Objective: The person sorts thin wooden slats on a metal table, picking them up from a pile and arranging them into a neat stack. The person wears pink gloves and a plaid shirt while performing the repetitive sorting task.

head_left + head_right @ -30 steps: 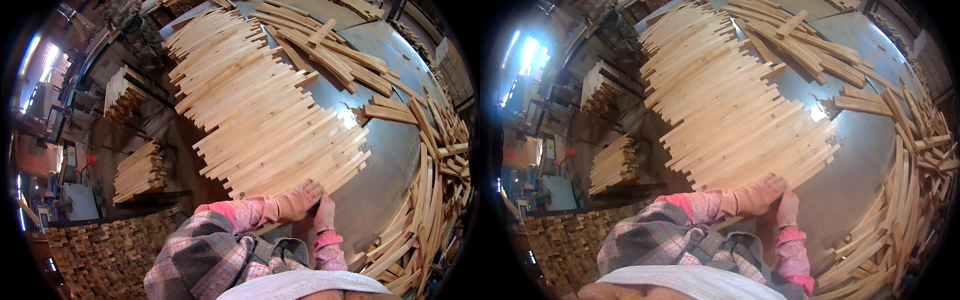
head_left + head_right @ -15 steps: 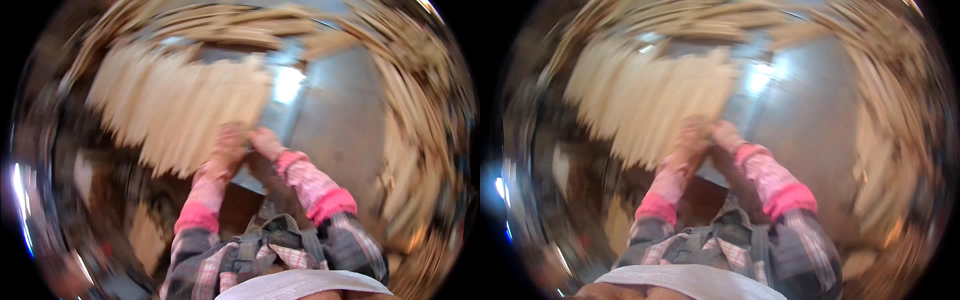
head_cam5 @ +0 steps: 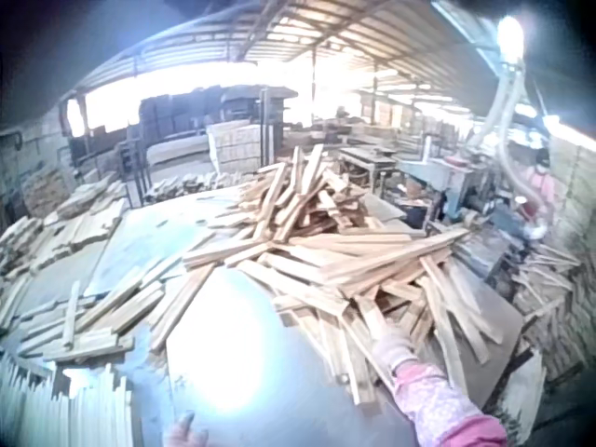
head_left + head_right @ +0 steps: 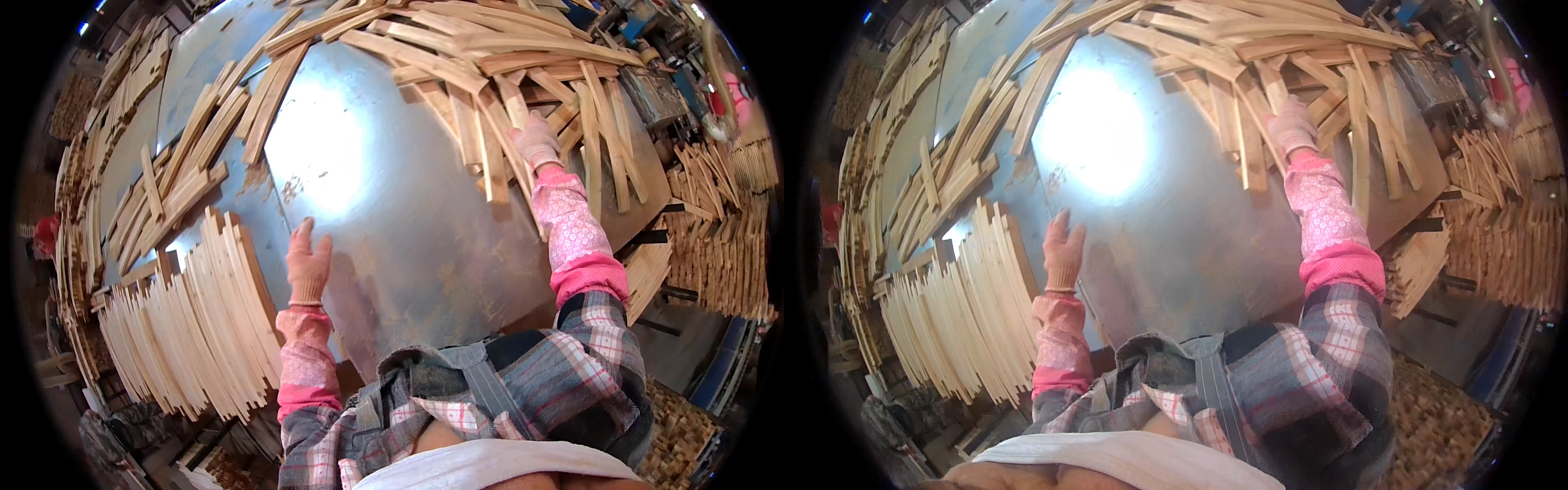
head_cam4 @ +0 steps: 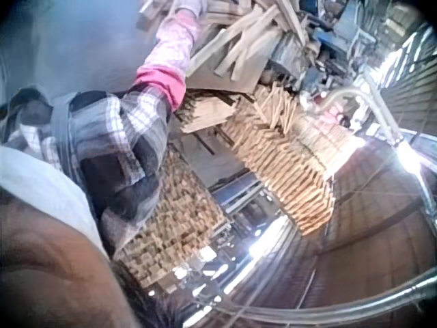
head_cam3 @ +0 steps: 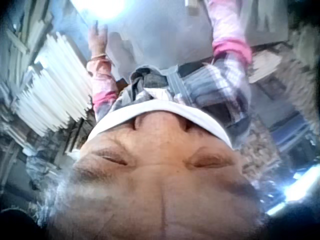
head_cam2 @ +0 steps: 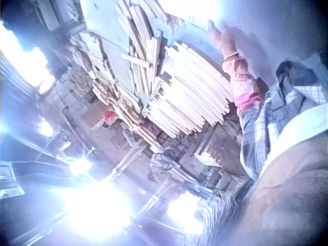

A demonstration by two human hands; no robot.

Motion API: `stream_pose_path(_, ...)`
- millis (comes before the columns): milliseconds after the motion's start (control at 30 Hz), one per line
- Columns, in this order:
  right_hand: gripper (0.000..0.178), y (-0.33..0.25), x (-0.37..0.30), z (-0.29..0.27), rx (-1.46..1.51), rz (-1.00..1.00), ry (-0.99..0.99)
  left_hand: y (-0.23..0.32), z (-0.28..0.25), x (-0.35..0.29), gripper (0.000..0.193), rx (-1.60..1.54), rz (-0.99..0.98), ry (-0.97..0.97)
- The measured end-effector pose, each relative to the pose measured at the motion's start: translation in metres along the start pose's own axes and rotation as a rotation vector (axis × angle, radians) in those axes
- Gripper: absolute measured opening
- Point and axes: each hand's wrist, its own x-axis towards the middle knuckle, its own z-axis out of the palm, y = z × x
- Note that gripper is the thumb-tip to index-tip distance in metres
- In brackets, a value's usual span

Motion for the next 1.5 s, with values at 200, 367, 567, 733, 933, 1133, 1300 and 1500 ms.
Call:
stream_pose_path(200,0.114,0.099,0.031,0.053,-0.041,0.114,-0.213,0.141,0.159,0.104,0.063,-0.654,-0.326,-0.377)
stream_pose_path(367,0.124,0.032,0.016,0.037,-0.114,0.108,-0.379,0.168,0.290,0.158,0.074,-0.261,-0.133,-0.390)
stream_pose_path(567,0.123,0.048,0.009,0.038,0.127,0.133,-0.418,0.213,0.327,0.139,0.077,-0.069,-0.428,-0.350)
stream_pose_path(733,0.113,0.064,-0.026,0.049,0.409,0.006,-0.237,0.234,0.267,0.112,0.071,-0.465,-0.584,-0.497)
stream_pose_path(933,0.064,0.077,-0.065,-0.039,0.769,-0.206,-0.482,0.167,0.133,0.088,0.053,-0.289,-0.434,-0.613)
stream_pose_path(1133,0.070,0.132,-0.167,-0.040,1.841,0.194,-1.008,0.084,0.034,-0.027,0.051,-0.433,-0.482,-0.624)
stream_pose_path(1300,0.079,0.114,-0.242,0.007,2.100,0.079,-1.226,0.028,-0.004,-0.138,0.061,-0.884,-0.688,-0.639)
stream_pose_path(1500,0.067,0.031,-0.226,-0.006,1.478,-0.082,-0.948,0.058,-0.033,-0.129,0.053,-0.628,-0.588,-0.651)
